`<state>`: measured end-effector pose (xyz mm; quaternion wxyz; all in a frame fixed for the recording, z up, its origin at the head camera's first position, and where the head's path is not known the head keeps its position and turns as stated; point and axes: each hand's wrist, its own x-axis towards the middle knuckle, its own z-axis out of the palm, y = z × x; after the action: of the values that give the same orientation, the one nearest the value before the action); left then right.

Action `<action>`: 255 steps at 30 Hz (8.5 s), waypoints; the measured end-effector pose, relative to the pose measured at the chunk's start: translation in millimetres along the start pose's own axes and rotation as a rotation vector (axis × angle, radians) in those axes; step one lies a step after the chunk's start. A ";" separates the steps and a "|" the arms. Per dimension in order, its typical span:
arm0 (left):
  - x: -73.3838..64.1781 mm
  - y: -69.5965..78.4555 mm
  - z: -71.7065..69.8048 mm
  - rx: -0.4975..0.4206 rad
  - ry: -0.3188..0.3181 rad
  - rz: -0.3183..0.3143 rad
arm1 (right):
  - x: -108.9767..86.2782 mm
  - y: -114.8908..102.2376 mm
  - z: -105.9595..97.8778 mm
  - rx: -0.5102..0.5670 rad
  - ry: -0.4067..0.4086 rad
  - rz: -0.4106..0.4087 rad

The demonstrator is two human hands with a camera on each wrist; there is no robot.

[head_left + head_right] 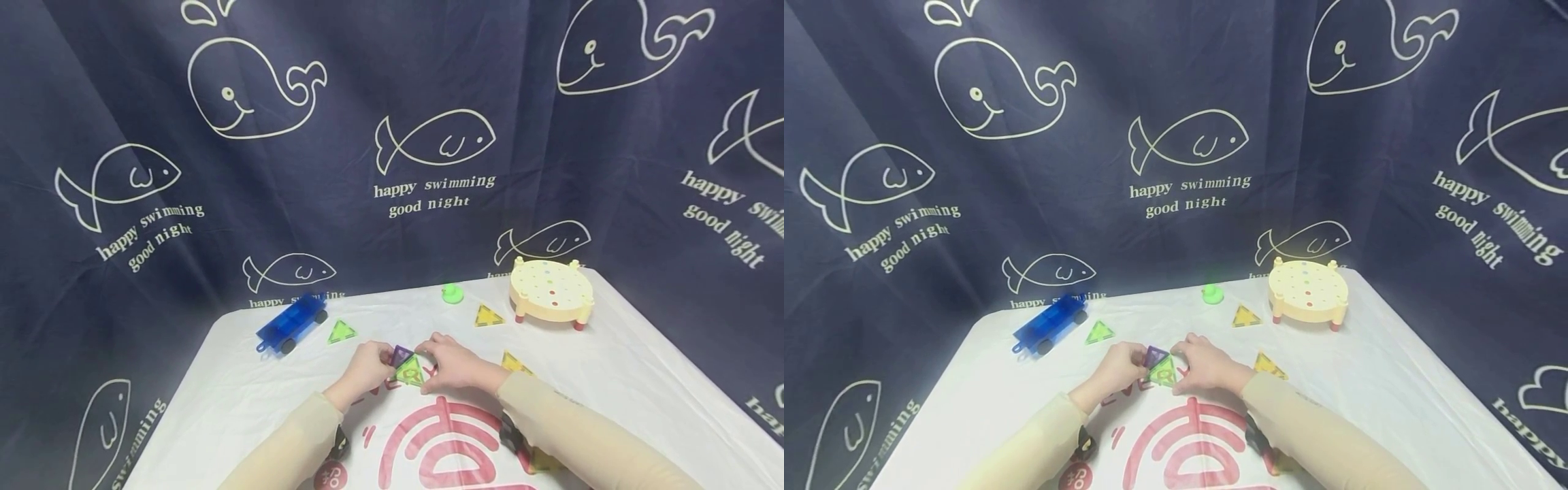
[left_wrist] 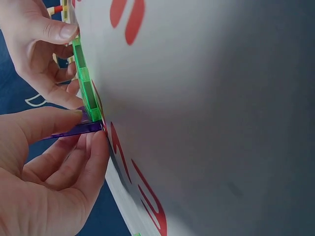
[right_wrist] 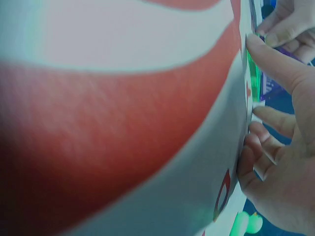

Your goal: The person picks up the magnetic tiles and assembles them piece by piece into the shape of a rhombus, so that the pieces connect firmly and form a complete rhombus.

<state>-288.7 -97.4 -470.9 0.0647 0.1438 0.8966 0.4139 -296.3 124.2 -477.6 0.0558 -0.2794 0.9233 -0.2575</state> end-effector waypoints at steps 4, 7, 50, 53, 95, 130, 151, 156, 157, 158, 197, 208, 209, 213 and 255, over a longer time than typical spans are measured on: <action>-1.3 0.3 -0.6 -0.003 -0.005 -0.016 | 1.8 6.4 -4.2 0.053 -0.051 -0.047; -1.9 -0.1 -1.8 -0.016 -0.016 -0.028 | 5.1 9.8 -7.3 0.099 -0.091 -0.058; 19.5 -51.9 -60.5 0.575 0.150 -0.030 | 10.6 -6.6 12.2 0.049 0.194 0.171; 15.2 -52.6 -56.6 0.562 0.135 -0.017 | 9.6 -6.6 12.5 0.049 0.200 0.168; -14.9 -34.2 -34.7 0.393 0.181 -0.059 | 12.9 0.1 13.7 0.048 0.186 0.191; -10.8 -21.5 -23.0 0.148 0.089 -0.007 | 13.7 1.9 14.5 0.064 0.226 0.205; -1.9 -13.8 -9.2 0.067 0.099 -0.009 | 10.5 2.0 14.2 0.060 0.227 0.201; 0.5 -13.3 -8.0 0.048 0.115 0.008 | 9.9 2.9 14.2 0.062 0.227 0.197; 1.0 -13.2 -8.1 0.043 0.116 0.018 | 10.0 3.0 14.5 0.062 0.225 0.198; 1.6 -12.9 -8.0 0.036 0.118 0.018 | 10.0 3.0 14.4 0.062 0.225 0.198; 20.0 2.6 -6.2 0.033 0.041 -0.013 | 11.0 0.3 13.0 0.075 0.201 0.199; 27.7 -10.9 -4.5 -0.065 -0.021 0.082 | 5.2 3.9 -7.4 0.114 0.107 0.127; 27.9 -11.0 -4.7 -0.063 -0.024 0.083 | 5.1 5.6 -10.1 0.122 0.095 0.121; 24.8 -9.2 -8.1 -0.032 -0.027 0.092 | -1.0 11.0 -22.7 0.142 0.074 0.119; -18.7 -37.8 -42.6 0.058 0.132 0.028 | -132.3 34.9 -49.3 -0.104 -0.079 0.147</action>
<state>-288.6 -157.4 -472.1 -0.0045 0.1304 0.9085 0.3970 -214.6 243.0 -458.3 0.0961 -0.2232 0.9506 -0.1930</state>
